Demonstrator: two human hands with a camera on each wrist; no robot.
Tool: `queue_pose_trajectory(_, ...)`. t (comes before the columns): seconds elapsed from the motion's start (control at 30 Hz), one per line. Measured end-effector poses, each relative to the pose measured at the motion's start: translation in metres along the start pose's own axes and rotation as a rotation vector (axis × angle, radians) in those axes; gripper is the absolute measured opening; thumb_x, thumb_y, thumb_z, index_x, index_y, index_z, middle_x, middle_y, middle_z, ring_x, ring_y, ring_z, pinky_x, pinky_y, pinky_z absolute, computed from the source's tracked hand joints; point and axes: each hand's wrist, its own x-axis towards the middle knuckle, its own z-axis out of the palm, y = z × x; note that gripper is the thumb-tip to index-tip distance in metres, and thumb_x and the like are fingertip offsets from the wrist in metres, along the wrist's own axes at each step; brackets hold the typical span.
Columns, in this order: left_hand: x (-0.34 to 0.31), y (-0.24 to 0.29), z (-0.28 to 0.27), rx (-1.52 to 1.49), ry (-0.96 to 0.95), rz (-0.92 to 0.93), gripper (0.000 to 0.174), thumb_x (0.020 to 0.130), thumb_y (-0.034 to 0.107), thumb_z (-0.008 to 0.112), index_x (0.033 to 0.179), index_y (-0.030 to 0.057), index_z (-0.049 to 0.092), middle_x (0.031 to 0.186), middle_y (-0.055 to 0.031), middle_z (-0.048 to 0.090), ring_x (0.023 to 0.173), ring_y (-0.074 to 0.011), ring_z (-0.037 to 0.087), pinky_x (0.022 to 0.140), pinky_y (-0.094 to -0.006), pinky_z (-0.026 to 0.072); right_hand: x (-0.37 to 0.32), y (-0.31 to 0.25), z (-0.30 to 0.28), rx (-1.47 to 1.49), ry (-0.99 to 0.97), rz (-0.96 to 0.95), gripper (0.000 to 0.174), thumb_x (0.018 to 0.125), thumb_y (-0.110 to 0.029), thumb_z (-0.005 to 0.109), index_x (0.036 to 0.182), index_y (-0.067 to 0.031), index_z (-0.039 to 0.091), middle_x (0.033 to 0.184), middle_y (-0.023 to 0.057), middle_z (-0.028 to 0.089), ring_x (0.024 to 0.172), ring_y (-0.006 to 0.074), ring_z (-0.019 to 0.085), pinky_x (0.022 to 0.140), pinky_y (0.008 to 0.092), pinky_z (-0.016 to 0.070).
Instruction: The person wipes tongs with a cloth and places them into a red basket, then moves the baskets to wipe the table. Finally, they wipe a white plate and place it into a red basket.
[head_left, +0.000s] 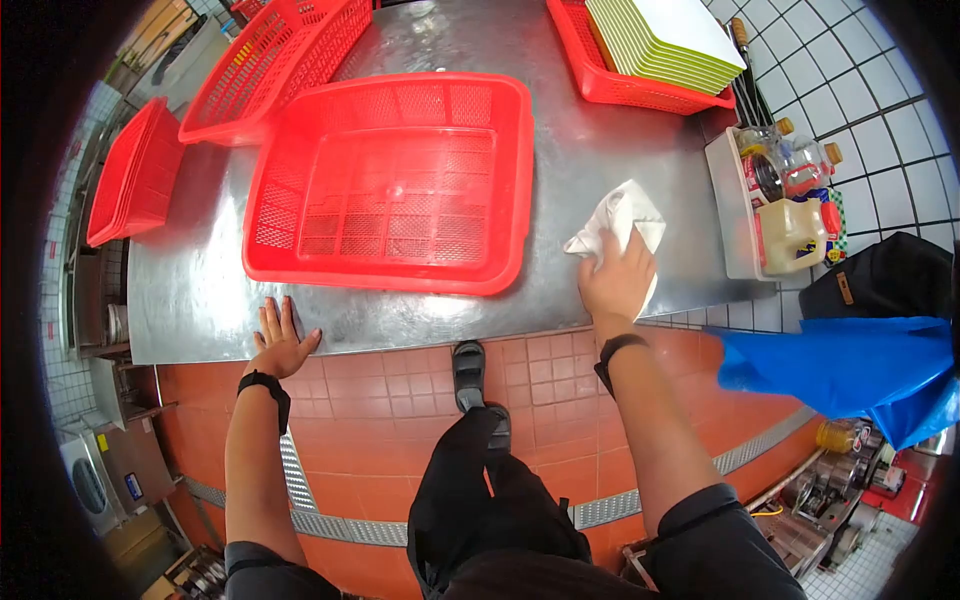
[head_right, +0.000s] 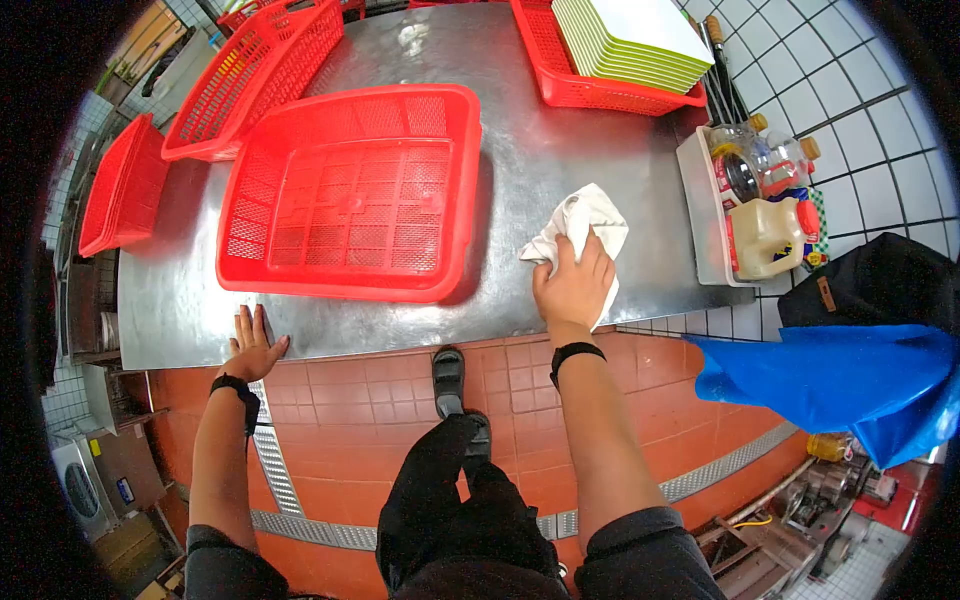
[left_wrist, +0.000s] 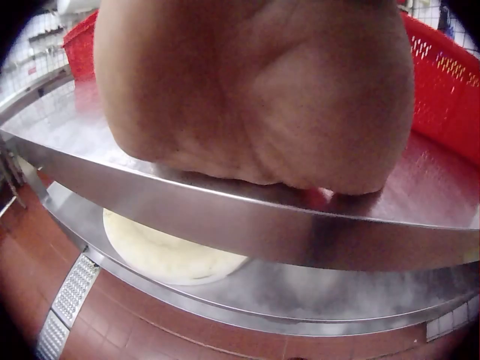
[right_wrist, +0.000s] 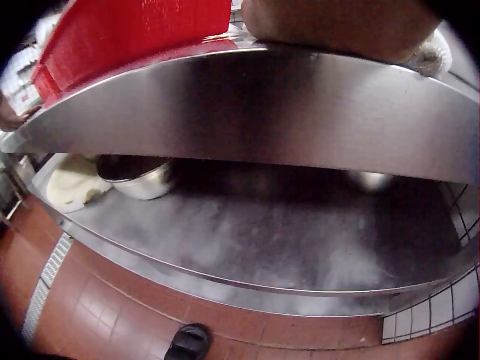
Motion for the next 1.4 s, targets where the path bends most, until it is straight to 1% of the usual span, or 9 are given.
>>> queue_pose_trajectory(0.07, 0.001, -0.001, 0.001, 0.001, -0.003, -0.004, 0.100, 0.089, 0.070, 0.041, 0.154, 0.0157, -0.013, 0.159, -0.0152, -0.022, 0.148, -0.0330, -0.017, 0.117, -0.0573, 0.0023, 0.000, 0.000, 0.001, 0.012, -0.002, 0.021, 0.041, 0.072, -0.022, 0.061, 0.112, -0.0128, 0.066, 0.133, 0.0177, 0.048, 0.117, 0.0360, 0.047, 0.105, 0.0473, 0.0331)
queue_pose_trajectory(0.33, 0.003, -0.002, 0.001, 0.003, -0.020, -0.011, 0.101, 0.089, 0.071, 0.041, 0.154, 0.0158, -0.013, 0.159, -0.0151, -0.022, 0.148, -0.0331, -0.017, 0.117, -0.0563, 0.0025, 0.000, 0.000, 0.002, 0.005, -0.006, 0.010, 0.041, 0.074, -0.022, 0.062, 0.114, -0.0130, 0.065, 0.134, 0.0172, 0.047, 0.117, 0.0354, 0.047, 0.106, 0.0473, 0.0322)
queue_pose_trajectory(0.5, 0.009, -0.009, 0.012, -0.013, 0.043, 0.013, 0.102, 0.088, 0.071, 0.042, 0.155, 0.0160, -0.011, 0.160, -0.0150, -0.020, 0.148, -0.0338, -0.016, 0.116, -0.0587, 0.0013, 0.000, 0.000, 0.003, 0.011, -0.021, 0.003, 0.041, 0.074, -0.022, 0.062, 0.114, -0.0130, 0.064, 0.133, 0.0177, 0.048, 0.118, 0.0355, 0.046, 0.106, 0.0475, 0.0320)
queue_pose_trajectory(0.8, 0.007, -0.009, 0.011, -0.028, 0.045, 0.022, 0.102, 0.087, 0.072, 0.041, 0.155, 0.0163, -0.011, 0.160, -0.0153, -0.020, 0.148, -0.0337, -0.016, 0.116, -0.0592, 0.0010, 0.000, 0.000, 0.003, -0.013, -0.021, 0.003, 0.042, 0.074, -0.023, 0.061, 0.115, -0.0128, 0.063, 0.133, 0.0186, 0.048, 0.119, 0.0358, 0.046, 0.105, 0.0481, 0.0324)
queue_pose_trajectory(0.87, 0.006, -0.007, 0.009, -0.022, 0.041, 0.020, 0.102, 0.087, 0.072, 0.041, 0.155, 0.0164, -0.011, 0.160, -0.0153, -0.020, 0.148, -0.0338, -0.016, 0.116, -0.0589, 0.0011, -0.001, 0.001, 0.001, -0.045, -0.013, -0.025, 0.041, 0.076, -0.021, 0.063, 0.117, -0.0135, 0.061, 0.130, 0.0195, 0.050, 0.117, 0.0374, 0.048, 0.101, 0.0476, 0.0356)
queue_pose_trajectory(0.9, 0.006, -0.006, 0.009, -0.016, 0.036, 0.018, 0.102, 0.087, 0.072, 0.041, 0.155, 0.0165, -0.011, 0.160, -0.0153, -0.020, 0.148, -0.0339, -0.016, 0.116, -0.0587, 0.0012, -0.001, 0.001, 0.001, -0.045, -0.013, -0.023, 0.041, 0.076, -0.021, 0.063, 0.117, -0.0135, 0.061, 0.130, 0.0195, 0.050, 0.117, 0.0374, 0.048, 0.101, 0.0476, 0.0356)
queue_pose_trajectory(0.97, 0.006, -0.005, 0.009, -0.013, 0.041, 0.018, 0.101, 0.088, 0.072, 0.041, 0.155, 0.0164, -0.010, 0.160, -0.0155, -0.019, 0.148, -0.0341, -0.015, 0.116, -0.0586, 0.0014, -0.001, 0.000, 0.002, -0.021, 0.001, -0.014, 0.040, 0.074, -0.022, 0.061, 0.113, -0.0126, 0.063, 0.131, 0.0185, 0.049, 0.119, 0.0358, 0.047, 0.105, 0.0482, 0.0328)
queue_pose_trajectory(1.33, 0.006, -0.009, 0.013, -0.014, 0.072, 0.026, 0.100, 0.088, 0.072, 0.041, 0.155, 0.0158, -0.008, 0.160, -0.0166, -0.016, 0.148, -0.0348, -0.013, 0.116, -0.0586, 0.0023, -0.002, 0.001, 0.005, -0.031, -0.018, -0.014, 0.041, 0.076, -0.022, 0.062, 0.115, -0.0130, 0.062, 0.132, 0.0180, 0.049, 0.119, 0.0358, 0.047, 0.105, 0.0482, 0.0327)
queue_pose_trajectory(1.4, 0.008, -0.009, 0.013, -0.026, 0.081, 0.044, 0.102, 0.088, 0.071, 0.043, 0.155, 0.0153, -0.008, 0.160, -0.0175, -0.016, 0.148, -0.0362, -0.013, 0.115, -0.0618, 0.0047, -0.002, 0.002, 0.005, -0.034, -0.027, -0.011, 0.041, 0.076, -0.022, 0.062, 0.115, -0.0130, 0.062, 0.132, 0.0178, 0.048, 0.119, 0.0357, 0.046, 0.106, 0.0481, 0.0324)
